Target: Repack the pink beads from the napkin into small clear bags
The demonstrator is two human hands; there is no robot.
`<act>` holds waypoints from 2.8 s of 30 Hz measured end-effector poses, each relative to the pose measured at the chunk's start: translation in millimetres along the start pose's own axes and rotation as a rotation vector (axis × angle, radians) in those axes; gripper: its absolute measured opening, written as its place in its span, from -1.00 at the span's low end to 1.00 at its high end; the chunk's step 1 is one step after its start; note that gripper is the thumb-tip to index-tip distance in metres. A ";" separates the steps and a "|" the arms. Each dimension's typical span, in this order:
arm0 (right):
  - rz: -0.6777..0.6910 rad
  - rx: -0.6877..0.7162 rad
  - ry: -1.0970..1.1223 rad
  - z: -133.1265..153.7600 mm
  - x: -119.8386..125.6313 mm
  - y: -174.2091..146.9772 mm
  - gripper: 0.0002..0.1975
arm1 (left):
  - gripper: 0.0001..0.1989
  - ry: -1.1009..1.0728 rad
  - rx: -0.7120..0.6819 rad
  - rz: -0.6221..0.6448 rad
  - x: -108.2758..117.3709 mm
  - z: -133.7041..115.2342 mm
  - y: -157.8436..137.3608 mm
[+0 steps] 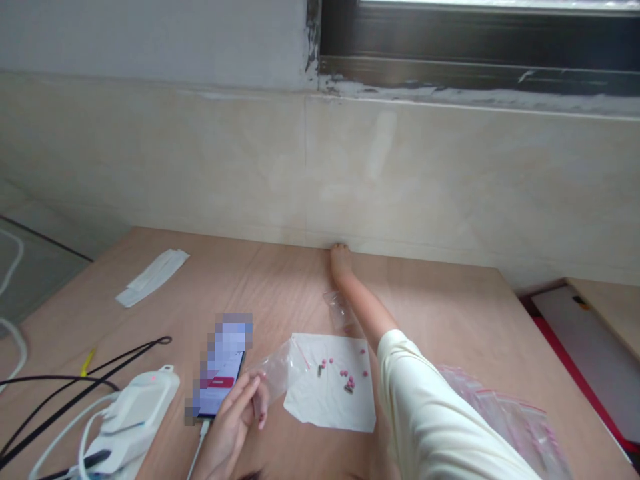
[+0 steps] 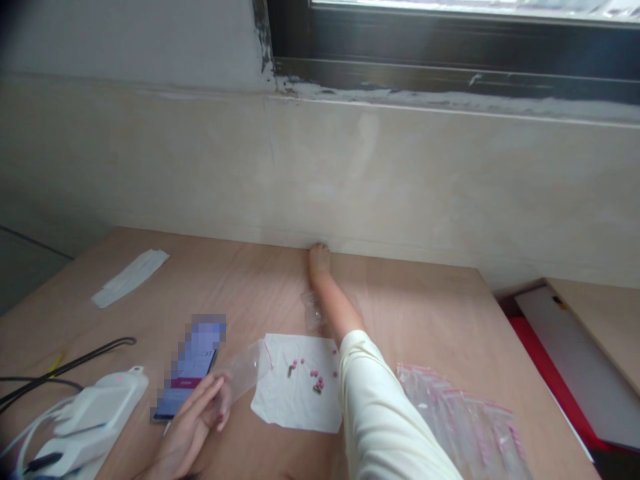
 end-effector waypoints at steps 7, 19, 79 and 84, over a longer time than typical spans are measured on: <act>-0.088 -0.064 0.020 4.0 -5.0 -2.4 -0.69 | -0.72 -0.027 0.009 -0.001 5.8 3.4 5.0; -0.133 -0.141 0.164 8.4 33.2 -7.0 -0.69 | -0.75 -0.018 0.009 0.028 3.1 0.9 9.2; 0.123 -0.160 0.260 -13.1 84.4 -232.0 -0.95 | -0.81 -0.051 -0.077 0.185 -10.1 17.5 -19.1; 0.042 -0.284 0.576 -0.4 120.7 -245.6 -0.79 | -0.77 0.066 -0.123 0.256 -16.1 19.9 -27.8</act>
Point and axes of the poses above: each hand's wrist, its own y-axis towards the middle knuckle, its own x-axis out of the back of the hand, z = x × y, the point moved 1 cm from there along y, towards the middle knuckle, and after that the axes turned 2 degrees about -z, right-handed, at the moved point
